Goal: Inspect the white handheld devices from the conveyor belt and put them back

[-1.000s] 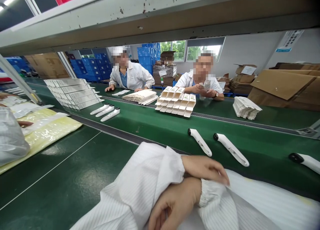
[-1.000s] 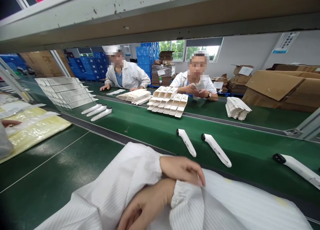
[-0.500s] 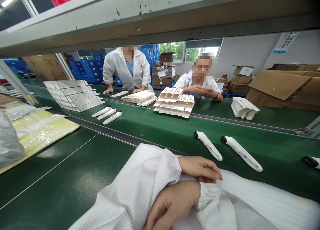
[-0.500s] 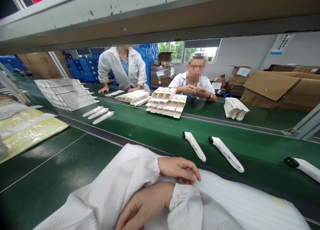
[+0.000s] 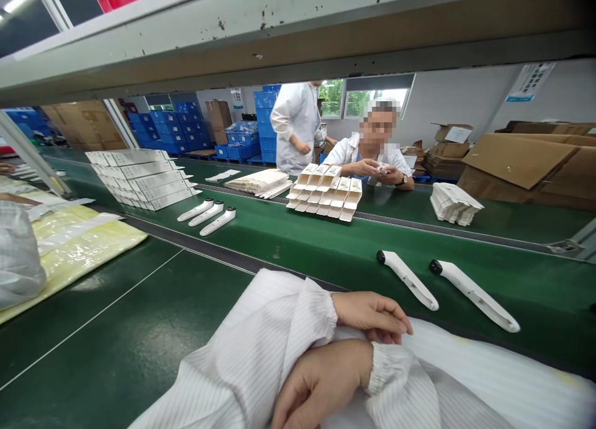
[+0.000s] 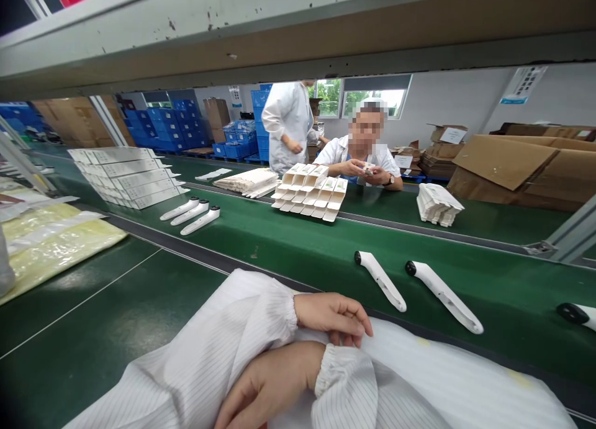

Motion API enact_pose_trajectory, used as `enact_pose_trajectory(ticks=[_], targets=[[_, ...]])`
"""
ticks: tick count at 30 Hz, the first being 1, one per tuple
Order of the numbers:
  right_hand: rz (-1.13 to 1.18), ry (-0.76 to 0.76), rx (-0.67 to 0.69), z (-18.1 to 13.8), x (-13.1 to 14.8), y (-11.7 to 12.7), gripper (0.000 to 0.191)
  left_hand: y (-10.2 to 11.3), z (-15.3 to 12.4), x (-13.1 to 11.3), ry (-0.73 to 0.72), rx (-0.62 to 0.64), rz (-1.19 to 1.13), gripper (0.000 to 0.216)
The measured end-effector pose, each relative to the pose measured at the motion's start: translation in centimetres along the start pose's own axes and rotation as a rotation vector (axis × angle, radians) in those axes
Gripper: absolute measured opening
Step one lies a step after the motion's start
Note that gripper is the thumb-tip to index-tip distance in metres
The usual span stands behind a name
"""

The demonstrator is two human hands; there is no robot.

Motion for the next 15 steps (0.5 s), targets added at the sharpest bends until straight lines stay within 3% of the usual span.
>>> enact_pose_trajectory(ticks=[4, 15], targets=[[-0.051, -0.014, 0.027, 0.0, -0.5, 0.1, 0.027, 0.1, 0.1, 0.1, 0.0, -0.003, -0.004, 0.056], [0.009, -0.013, -0.045, -0.4, 0.8, 0.2, 0.014, 0.1, 0.0, -0.1, -0.006, -0.004, 0.002, 0.053]])
Point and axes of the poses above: each hand's wrist, its own z-axis towards the middle knuckle, its own y-axis out of the back of the hand, x = y × z, the point moved 9 cm from there along z, towards the middle knuckle, and after that the axes turned 9 degrees about -z, right-handed, at the moved point
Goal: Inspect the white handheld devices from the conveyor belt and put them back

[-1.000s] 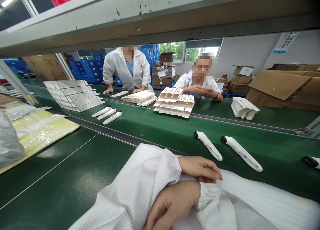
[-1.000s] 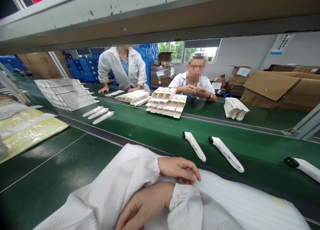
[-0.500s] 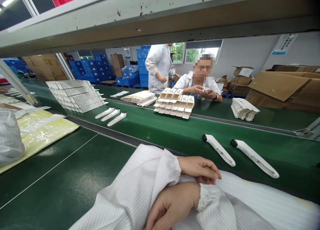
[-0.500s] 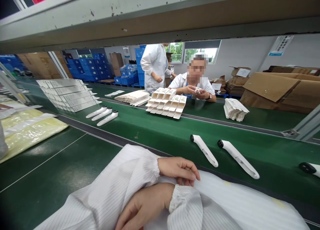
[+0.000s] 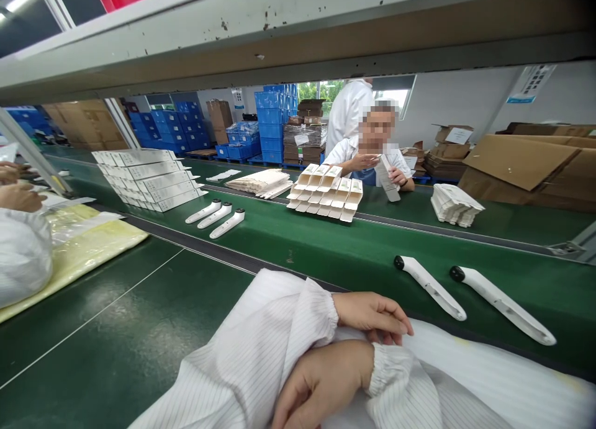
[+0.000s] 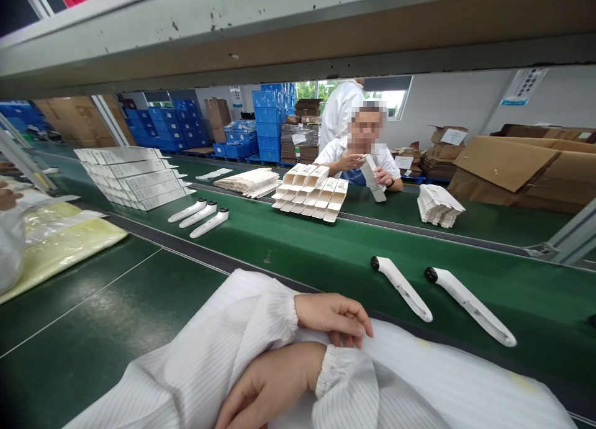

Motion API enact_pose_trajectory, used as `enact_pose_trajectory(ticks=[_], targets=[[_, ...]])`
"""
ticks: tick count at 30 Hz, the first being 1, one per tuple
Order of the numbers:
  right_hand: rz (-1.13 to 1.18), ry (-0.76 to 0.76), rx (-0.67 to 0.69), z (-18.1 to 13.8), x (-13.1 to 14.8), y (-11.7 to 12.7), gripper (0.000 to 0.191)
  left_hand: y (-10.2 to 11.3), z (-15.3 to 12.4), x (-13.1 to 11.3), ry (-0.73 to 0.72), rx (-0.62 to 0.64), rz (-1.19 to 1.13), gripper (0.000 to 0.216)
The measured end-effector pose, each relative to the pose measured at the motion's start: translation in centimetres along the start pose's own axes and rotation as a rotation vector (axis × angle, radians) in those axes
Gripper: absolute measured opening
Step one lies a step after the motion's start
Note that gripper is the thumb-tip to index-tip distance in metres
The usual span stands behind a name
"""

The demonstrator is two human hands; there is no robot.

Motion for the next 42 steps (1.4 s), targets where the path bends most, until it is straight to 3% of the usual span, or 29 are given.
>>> enact_pose_trajectory(ticks=[6, 15, 26, 36, 42], targets=[[0.063, 0.016, 0.027, 0.33, 0.0, -0.22, 0.013, 0.08, 0.04, 0.17, 0.007, 0.007, 0.007, 0.052], [-0.066, -0.062, 0.01, 0.01, -0.75, 0.06, 0.018, -0.02, -0.37, -0.37, 0.009, -0.046, 0.017, 0.022], [-0.049, -0.021, 0.003, 0.22, -0.49, 0.15, 0.015, -0.02, -0.3, -0.15, 0.011, 0.004, 0.018, 0.059], [-0.051, -0.068, -0.023, 0.15, -0.3, 0.27, 0.014, 0.1, -0.2, -0.11, -0.003, 0.009, 0.018, 0.058], [-0.006, -0.082, -0.009, 0.09, 0.05, 0.23, 0.014, 0.11, -0.14, 0.06, 0.011, 0.019, 0.0, 0.047]])
Point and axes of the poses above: each hand's wrist, its own z-axis towards the middle knuckle, its own y-axis out of the back of the hand, x = y × z, the point moved 9 cm from there along z, towards the middle knuckle, and after that the axes turned 9 degrees about -z, right-handed, at the moved point
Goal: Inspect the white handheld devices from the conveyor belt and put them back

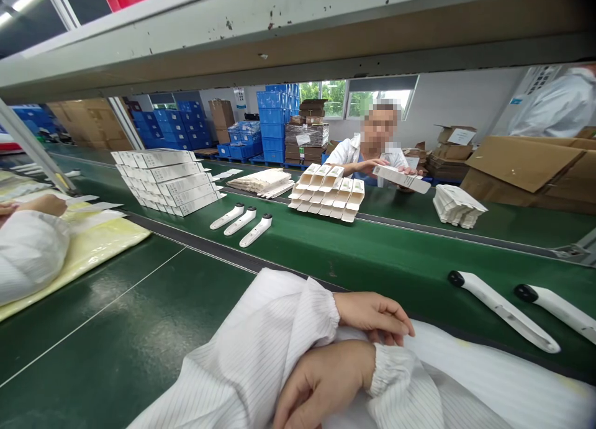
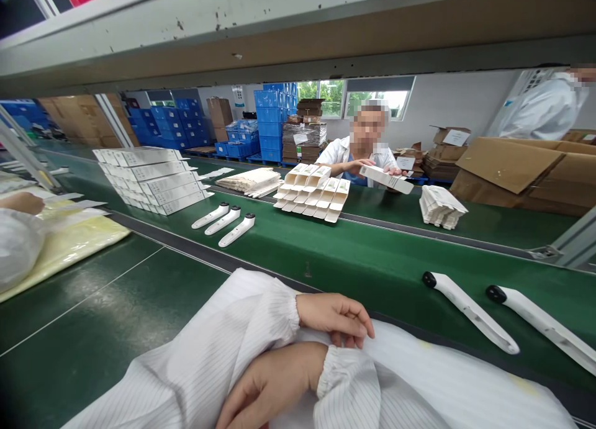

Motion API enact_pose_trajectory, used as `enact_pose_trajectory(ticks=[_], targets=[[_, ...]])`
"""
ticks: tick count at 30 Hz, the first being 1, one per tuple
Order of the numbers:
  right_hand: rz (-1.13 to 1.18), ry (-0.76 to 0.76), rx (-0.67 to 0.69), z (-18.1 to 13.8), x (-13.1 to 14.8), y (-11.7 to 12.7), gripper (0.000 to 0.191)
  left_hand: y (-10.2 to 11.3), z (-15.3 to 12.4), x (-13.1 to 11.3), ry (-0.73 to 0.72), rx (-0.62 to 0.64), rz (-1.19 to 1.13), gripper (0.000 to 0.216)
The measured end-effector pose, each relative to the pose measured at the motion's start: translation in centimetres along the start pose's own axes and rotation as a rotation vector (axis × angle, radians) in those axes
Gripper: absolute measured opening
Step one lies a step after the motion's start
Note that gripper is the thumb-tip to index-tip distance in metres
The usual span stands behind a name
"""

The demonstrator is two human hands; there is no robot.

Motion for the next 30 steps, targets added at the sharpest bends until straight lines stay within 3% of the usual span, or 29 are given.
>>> enact_pose_trajectory(ticks=[6, 13, 22, 28, 30], targets=[[0.084, 0.02, 0.086, 0.1, -0.3, -0.6, 0.017, 0.0, -0.1, -0.1, -0.002, -0.006, 0.002, 0.051], [0.066, 0.091, 0.031, -0.7, 1.3, -0.5, 0.017, 0.2, -0.1, 0.0, -0.01, -0.021, 0.015, 0.062], [0.079, 0.089, 0.031, -0.3, 0.9, -0.4, 0.013, 0.0, -0.4, -0.2, -0.013, -0.018, 0.014, 0.064], [0.1, 0.106, 0.048, 0.0, 0.7, -0.6, 0.01, -0.6, -0.4, -0.5, -0.028, 0.019, 0.004, 0.06], [0.103, 0.109, 0.057, 0.1, 0.6, -0.5, 0.018, -0.1, -0.8, -1.2, -0.045, 0.043, -0.019, 0.053]])
Point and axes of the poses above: each hand's wrist, its own z-axis towards the middle knuckle, its own y-axis out of the back of the hand, x = y × z, the point moved 9 cm from there along z, towards the middle knuckle, and after that the axes turned 9 degrees about -z, right-handed, at the moved point
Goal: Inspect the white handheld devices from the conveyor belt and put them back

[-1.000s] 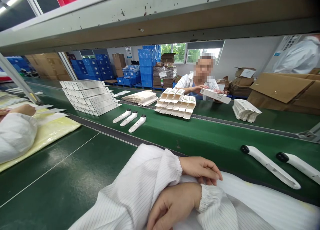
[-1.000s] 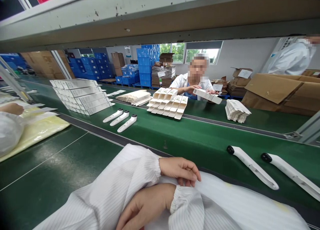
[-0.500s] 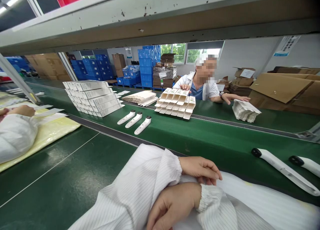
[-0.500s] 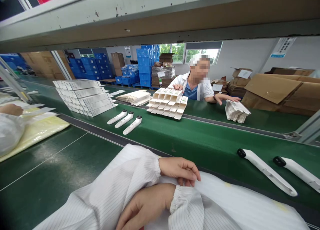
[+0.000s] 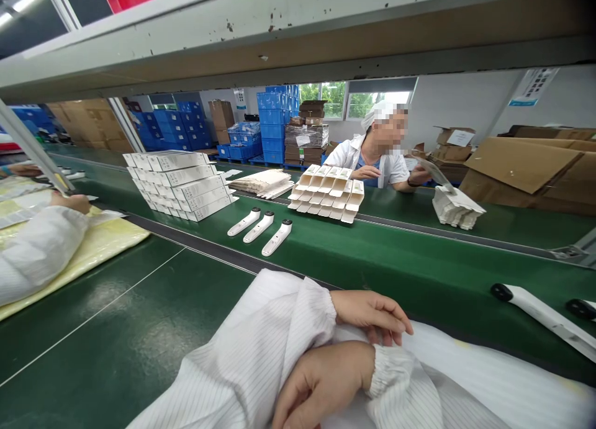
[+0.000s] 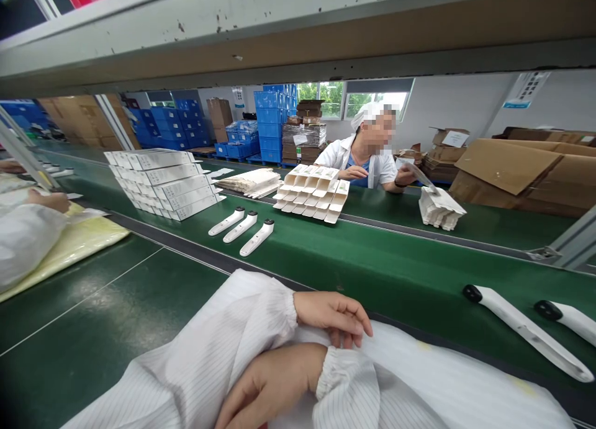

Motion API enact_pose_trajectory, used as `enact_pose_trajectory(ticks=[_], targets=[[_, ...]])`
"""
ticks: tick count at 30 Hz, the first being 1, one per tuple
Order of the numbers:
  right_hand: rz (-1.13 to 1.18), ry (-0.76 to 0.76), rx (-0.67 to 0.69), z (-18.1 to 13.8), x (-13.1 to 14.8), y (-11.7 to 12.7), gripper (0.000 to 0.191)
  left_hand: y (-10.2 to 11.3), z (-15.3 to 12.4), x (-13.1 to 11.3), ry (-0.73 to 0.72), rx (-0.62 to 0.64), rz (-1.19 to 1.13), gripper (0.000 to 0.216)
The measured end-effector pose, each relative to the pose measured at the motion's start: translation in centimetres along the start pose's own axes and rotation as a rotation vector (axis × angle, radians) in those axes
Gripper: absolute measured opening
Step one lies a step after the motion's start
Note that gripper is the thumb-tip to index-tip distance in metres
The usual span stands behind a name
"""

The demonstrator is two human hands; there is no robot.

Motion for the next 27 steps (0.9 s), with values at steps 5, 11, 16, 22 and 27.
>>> enact_pose_trajectory(ticks=[5, 11, 16, 22, 27], targets=[[0.045, -0.054, -0.017, -0.2, 0.1, 0.3, 0.045, 13.1, -8.8, -5.2, -0.39, -1.02, 0.16, 0.023], [0.081, -0.079, -0.079, -0.2, -0.4, 0.8, 0.043, 18.5, -19.5, -6.1, 0.057, -1.848, 0.792, 0.038], [0.129, -0.043, -0.039, -0.1, -0.4, 0.6, 0.04, 19.4, -17.4, -4.5, 0.06, -1.662, 0.622, 0.042], [0.044, 0.107, -0.408, -6.0, 2.0, 7.7, 0.029, 16.8, -11.8, -4.3, -0.615, -1.003, -0.537, 0.029], [0.167, 0.183, -1.494, -17.9, -1.0, 17.7, 0.031, 12.3, -7.5, -4.4, -0.553, -0.773, -0.783, 0.038]])
Point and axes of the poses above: each hand's wrist, its own z-axis towards the middle knuckle, its own y-axis out of the back of the hand, x = y × z, the point moved 9 cm from there along z, towards the middle knuckle, and after that the axes turned 9 degrees about -z, right-handed, at the moved point
